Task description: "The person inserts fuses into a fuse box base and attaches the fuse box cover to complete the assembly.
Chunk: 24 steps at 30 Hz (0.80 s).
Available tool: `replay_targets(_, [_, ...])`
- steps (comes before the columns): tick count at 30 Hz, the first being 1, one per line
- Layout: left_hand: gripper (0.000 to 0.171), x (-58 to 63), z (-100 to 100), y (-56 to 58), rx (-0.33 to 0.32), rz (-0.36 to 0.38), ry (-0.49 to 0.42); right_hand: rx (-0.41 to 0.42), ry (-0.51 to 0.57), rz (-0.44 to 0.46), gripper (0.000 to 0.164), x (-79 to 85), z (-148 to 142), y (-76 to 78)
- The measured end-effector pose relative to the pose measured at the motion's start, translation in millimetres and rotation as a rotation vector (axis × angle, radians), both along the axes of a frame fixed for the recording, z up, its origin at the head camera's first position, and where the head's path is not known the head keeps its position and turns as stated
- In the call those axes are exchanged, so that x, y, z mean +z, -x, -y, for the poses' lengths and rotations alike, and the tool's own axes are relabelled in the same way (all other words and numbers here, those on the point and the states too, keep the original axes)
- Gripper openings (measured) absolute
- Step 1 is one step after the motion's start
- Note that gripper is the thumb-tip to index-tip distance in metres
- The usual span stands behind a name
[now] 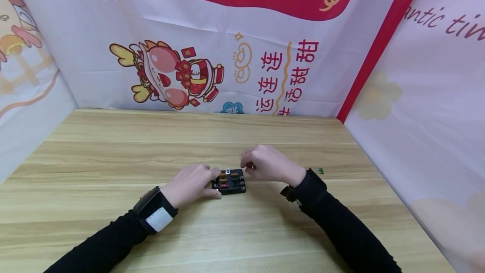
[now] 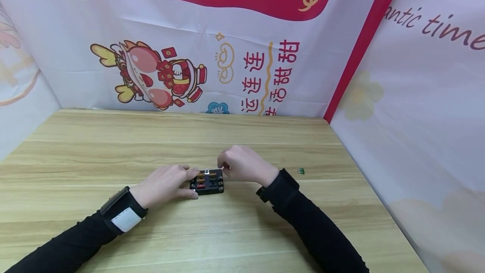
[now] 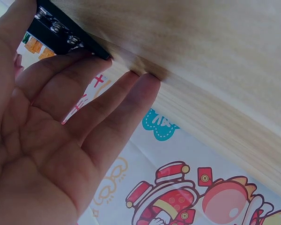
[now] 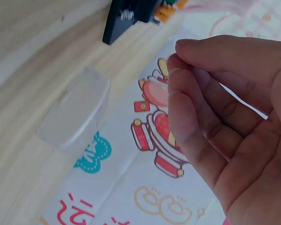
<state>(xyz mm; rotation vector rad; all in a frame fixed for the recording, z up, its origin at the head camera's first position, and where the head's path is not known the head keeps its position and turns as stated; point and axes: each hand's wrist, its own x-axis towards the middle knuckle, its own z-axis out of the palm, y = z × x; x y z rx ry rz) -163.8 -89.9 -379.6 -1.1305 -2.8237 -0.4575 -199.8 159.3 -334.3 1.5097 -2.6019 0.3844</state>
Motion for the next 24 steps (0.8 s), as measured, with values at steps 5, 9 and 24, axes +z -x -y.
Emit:
replay_targets(5, [0.043, 0.3, 0, -0.5, 0.008, 0.005, 0.002, -0.057, -0.001, 0.01, 0.013, 4.1, -8, 2.1])
replay_targets(9, [0.044, 0.4, -1, -1.2, 0.011, -0.001, 0.009, -0.078, -0.002, 0.021, 0.012, 5.2, -15, 4.1])
replay_targets(24, [0.044, -0.3, -1, -1.2, 0.017, -0.005, 0.018, -0.186, -0.022, 0.017, 0.01, 13.5, -39, 10.1])
